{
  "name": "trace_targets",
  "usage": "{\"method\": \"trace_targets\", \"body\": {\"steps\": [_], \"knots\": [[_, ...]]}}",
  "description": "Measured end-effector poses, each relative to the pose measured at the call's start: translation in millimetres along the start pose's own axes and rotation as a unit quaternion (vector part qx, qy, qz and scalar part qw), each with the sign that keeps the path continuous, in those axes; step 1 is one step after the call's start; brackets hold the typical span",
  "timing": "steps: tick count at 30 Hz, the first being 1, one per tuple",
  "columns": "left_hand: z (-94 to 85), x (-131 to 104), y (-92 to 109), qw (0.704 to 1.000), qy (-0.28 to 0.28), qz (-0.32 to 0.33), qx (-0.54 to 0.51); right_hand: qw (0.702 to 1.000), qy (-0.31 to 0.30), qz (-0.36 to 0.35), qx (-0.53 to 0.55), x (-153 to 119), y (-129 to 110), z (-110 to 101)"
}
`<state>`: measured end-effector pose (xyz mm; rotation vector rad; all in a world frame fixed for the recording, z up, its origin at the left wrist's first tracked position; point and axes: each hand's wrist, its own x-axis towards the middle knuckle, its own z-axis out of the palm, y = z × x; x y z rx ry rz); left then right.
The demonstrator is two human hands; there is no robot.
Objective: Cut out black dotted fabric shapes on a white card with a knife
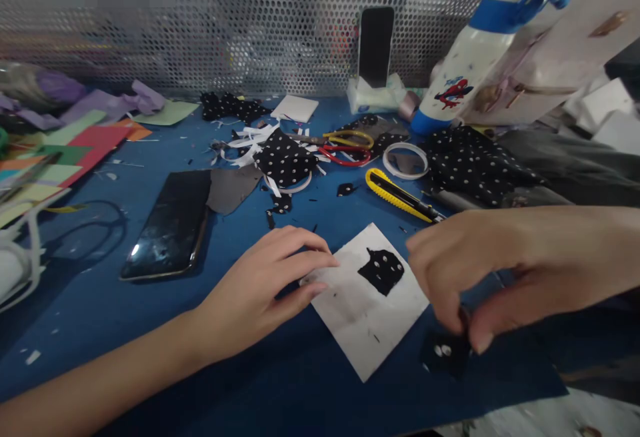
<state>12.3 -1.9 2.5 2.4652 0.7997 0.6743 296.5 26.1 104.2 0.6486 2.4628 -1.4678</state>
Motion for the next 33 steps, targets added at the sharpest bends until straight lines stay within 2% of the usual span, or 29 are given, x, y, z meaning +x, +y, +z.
{"method": "trace_targets", "body": {"steps": [10, 22, 33], "knots": [[-1.2, -1.2, 0.8, 0.999, -0.028, 0.031, 0.001, 0.995, 0.028, -0.061, -0.077, 44.3, 36.7, 1.9], [-1.1, -1.9, -3.5, 0.998, -0.029, 0.051, 0.009, 0.992, 0.039, -0.084, -0.085, 58.5, 43.4, -2.3], [-2.4, -1.0, -4.3, 0.999, -0.023, 0.044, 0.01, 0.99, 0.048, -0.088, -0.097, 64.7, 46.6, -5.1]]}}
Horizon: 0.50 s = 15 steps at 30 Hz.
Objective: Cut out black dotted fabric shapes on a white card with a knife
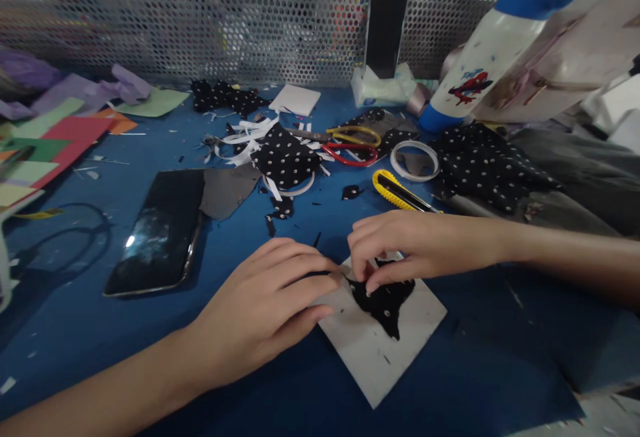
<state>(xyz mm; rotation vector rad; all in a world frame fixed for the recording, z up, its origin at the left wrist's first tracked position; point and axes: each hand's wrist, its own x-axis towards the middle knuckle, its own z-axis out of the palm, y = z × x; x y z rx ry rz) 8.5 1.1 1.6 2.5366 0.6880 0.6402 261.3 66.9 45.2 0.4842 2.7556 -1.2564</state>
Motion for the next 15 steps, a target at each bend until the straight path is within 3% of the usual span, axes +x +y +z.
{"method": "trace_targets", "body": {"steps": [15], "knots": [[0.7, -0.5, 0.2, 1.0, 0.01, 0.009, 0.026, 1.0, -0.003, 0.006, 0.009, 0.2, 4.2, 0.6]]}}
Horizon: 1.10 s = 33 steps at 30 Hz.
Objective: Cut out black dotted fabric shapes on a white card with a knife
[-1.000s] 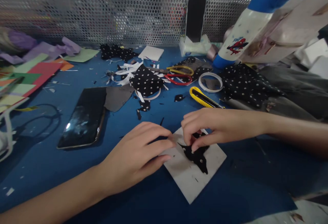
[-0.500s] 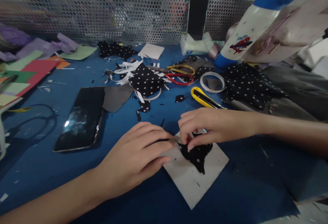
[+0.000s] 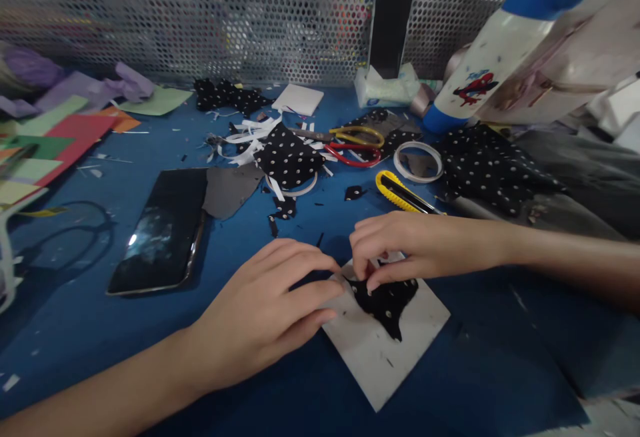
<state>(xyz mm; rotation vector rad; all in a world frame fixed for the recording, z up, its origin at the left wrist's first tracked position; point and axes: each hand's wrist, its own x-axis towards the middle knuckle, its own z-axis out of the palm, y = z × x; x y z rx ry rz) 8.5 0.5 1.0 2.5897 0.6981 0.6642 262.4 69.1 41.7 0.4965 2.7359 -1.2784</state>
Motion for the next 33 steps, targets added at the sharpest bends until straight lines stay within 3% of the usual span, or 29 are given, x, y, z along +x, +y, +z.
{"method": "trace_targets", "body": {"steps": [6, 11, 18, 25, 33], "knots": [[-1.5, -0.1, 1.0, 1.0, -0.004, 0.004, -0.002, 1.0, 0.004, -0.002, 0.0, -0.6, -1.5, -0.2], [-2.0, 2.2, 2.9, 0.998, -0.047, 0.006, -0.028, 0.999, 0.029, -0.028, 0.001, -4.4, -3.2, 1.2], [-4.1, 6.8, 6.1, 0.993, -0.095, 0.062, -0.019, 0.996, 0.049, -0.077, -0.024, -13.8, -3.3, 4.5], [-1.0, 2.1, 6.6, 0.992, -0.049, 0.114, 0.001, 0.995, 0.05, -0.08, -0.028, -19.2, -1.8, 1.2], [2.4, 3.4, 13.0, 0.993, -0.021, 0.092, 0.065, 0.995, 0.075, -0.057, -0.039, -16.3, -1.1, 5.3]]}}
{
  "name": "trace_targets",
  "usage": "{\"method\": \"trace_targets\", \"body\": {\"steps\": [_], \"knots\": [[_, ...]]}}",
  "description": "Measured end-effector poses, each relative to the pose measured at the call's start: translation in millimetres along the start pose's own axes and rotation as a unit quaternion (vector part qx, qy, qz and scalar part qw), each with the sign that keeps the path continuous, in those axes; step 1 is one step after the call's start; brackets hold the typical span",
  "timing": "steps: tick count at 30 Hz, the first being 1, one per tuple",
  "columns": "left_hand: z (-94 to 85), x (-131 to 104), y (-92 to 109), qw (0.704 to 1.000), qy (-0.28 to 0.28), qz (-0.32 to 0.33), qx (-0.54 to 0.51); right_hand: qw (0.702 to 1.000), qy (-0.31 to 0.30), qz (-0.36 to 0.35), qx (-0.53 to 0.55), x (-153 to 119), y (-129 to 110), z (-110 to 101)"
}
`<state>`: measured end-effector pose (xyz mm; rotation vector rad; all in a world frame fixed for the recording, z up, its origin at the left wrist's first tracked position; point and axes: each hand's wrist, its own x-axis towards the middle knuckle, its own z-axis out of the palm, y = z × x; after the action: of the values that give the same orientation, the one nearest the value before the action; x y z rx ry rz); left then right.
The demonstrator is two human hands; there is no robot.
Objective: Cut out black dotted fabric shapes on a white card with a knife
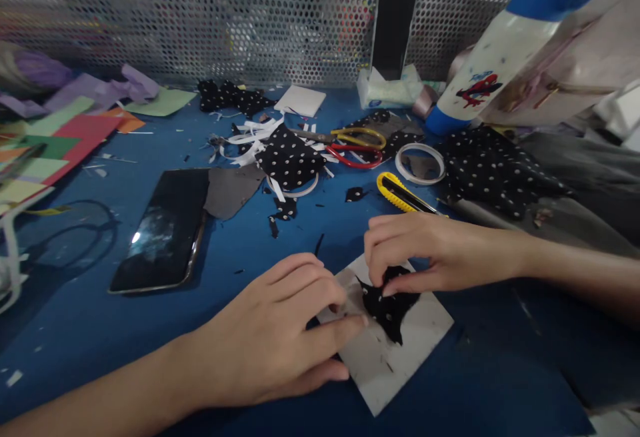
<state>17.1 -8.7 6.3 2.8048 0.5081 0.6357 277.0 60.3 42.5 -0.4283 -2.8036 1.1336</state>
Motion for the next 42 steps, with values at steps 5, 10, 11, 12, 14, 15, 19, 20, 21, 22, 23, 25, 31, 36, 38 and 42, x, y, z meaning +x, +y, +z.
{"method": "trace_targets", "body": {"steps": [5, 10, 11, 12, 14, 15, 19, 20, 21, 22, 23, 25, 31, 36, 38, 42], "knots": [[3.3, -0.3, 1.1, 0.999, 0.004, 0.01, 0.045, 0.999, 0.022, 0.011, -0.033, 2.4, 0.8, 7.0], [7.3, -0.4, 1.1, 0.997, -0.018, 0.014, 0.071, 0.996, 0.049, -0.001, -0.073, 2.3, 2.9, 13.2], [7.9, -0.4, 1.1, 0.997, -0.018, 0.013, 0.069, 0.996, 0.054, -0.001, -0.077, 2.1, 3.3, 14.1], [8.5, -0.4, 1.1, 0.997, -0.018, 0.011, 0.068, 0.995, 0.058, -0.002, -0.081, 1.8, 3.6, 14.9], [9.2, -0.2, 1.1, 0.997, -0.02, 0.008, 0.068, 0.994, 0.062, -0.005, -0.086, 1.5, 4.2, 15.9], [9.3, 0.0, 1.1, 0.997, -0.024, 0.009, 0.069, 0.994, 0.062, -0.006, -0.088, 1.4, 4.5, 16.2], [9.2, 0.9, 1.1, 0.997, -0.027, 0.008, 0.068, 0.994, 0.059, -0.004, -0.092, 1.6, 5.0, 16.0], [9.3, 1.1, 1.1, 0.997, -0.024, 0.007, 0.067, 0.994, 0.059, -0.002, -0.094, 1.7, 4.9, 15.9], [9.5, 1.2, 1.1, 0.998, -0.02, 0.006, 0.066, 0.994, 0.059, 0.0, -0.095, 1.9, 4.8, 15.8], [9.8, 1.2, 1.0, 0.998, -0.018, 0.006, 0.065, 0.994, 0.059, 0.001, -0.095, 2.0, 4.7, 15.8], [10.1, 1.1, 1.0, 0.998, -0.02, 0.008, 0.066, 0.994, 0.059, 0.002, -0.095, 2.1, 4.6, 15.8], [10.6, 0.8, 0.9, 0.997, -0.031, 0.01, 0.069, 0.994, 0.063, 0.0, -0.089, 2.0, 4.4, 15.8], [7.0, -0.5, 3.1, 0.998, -0.02, 0.01, 0.062, 0.998, 0.049, 0.022, -0.025, -1.0, -1.1, 6.3], [5.4, -2.0, 4.6, 0.999, 0.038, -0.031, 0.006, 0.993, -0.001, 0.025, 0.117, -5.5, -11.6, -10.2], [6.1, -2.3, 4.3, 0.999, 0.033, -0.03, 0.003, 0.989, -0.02, 0.028, 0.146, -7.6, -15.9, -15.4], [6.8, -2.3, 3.8, 0.999, 0.028, -0.019, 0.01, 0.979, -0.029, 0.036, 0.197, -12.7, -21.0, -21.8]]}}
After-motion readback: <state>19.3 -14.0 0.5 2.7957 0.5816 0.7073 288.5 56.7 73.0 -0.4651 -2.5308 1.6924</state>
